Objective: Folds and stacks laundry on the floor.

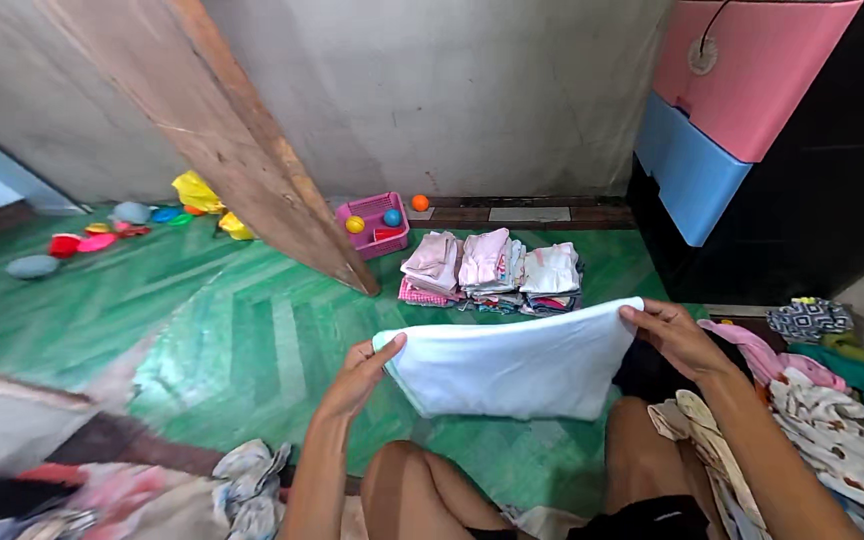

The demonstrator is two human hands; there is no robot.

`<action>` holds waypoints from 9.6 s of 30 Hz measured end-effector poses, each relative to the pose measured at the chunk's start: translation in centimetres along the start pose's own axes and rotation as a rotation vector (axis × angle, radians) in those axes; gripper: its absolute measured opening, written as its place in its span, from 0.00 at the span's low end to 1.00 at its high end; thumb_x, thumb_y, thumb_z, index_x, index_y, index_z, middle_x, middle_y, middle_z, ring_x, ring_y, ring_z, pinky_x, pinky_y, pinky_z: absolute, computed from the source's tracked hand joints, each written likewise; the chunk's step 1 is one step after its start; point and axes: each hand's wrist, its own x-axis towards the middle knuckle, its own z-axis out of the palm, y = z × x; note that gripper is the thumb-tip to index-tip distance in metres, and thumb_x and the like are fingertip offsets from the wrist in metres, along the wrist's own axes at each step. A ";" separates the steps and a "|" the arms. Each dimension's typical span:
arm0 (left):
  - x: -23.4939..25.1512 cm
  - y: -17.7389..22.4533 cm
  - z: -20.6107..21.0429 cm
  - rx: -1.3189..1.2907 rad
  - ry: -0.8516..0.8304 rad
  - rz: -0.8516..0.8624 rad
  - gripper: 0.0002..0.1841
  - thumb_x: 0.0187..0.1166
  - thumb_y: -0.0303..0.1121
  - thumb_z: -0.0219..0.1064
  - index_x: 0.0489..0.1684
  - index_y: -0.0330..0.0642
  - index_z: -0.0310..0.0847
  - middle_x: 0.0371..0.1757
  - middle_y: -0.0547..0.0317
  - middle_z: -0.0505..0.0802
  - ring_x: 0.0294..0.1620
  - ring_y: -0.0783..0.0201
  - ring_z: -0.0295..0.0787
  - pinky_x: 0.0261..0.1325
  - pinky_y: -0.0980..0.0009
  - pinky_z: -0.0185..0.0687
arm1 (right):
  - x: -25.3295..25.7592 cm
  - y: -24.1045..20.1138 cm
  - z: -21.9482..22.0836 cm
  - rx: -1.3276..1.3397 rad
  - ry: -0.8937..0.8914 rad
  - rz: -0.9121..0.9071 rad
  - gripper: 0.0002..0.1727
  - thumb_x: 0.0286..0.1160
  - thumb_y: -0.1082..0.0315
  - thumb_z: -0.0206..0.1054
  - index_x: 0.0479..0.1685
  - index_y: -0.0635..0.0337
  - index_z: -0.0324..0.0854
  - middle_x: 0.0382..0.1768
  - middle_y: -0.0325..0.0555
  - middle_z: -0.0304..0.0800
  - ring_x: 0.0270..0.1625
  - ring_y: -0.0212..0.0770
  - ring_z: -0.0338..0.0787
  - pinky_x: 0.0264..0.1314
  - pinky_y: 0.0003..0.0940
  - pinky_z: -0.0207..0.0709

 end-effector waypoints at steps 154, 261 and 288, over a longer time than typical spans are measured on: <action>2.3 -23.0 -0.7 0.925 0.019 -0.817 0.37 0.78 0.52 0.72 0.77 0.31 0.73 0.64 0.27 0.86 0.63 0.35 0.87 0.67 0.41 0.80 | -2.3 25.6 14.7 -0.931 -0.410 0.530 0.24 0.93 0.57 0.51 0.58 0.67 0.88 0.69 0.60 0.84 0.81 0.61 0.72 0.80 0.61 0.63; -1.6 -31.5 18.4 1.285 -0.368 0.210 0.38 0.86 0.60 0.46 0.92 0.48 0.60 0.93 0.37 0.57 0.94 0.36 0.48 0.84 0.22 0.31 | -0.9 25.9 7.2 0.077 0.077 0.916 0.20 0.91 0.70 0.54 0.78 0.62 0.74 0.62 0.57 0.89 0.53 0.50 0.93 0.56 0.47 0.84; -5.5 -18.8 -0.1 0.917 0.355 -0.118 0.24 0.77 0.38 0.69 0.70 0.36 0.81 0.85 0.29 0.69 0.64 0.34 0.86 0.63 0.40 0.83 | -3.3 24.6 6.6 -0.546 0.137 0.864 0.35 0.73 0.60 0.77 0.76 0.73 0.74 0.77 0.73 0.75 0.81 0.66 0.73 0.84 0.60 0.64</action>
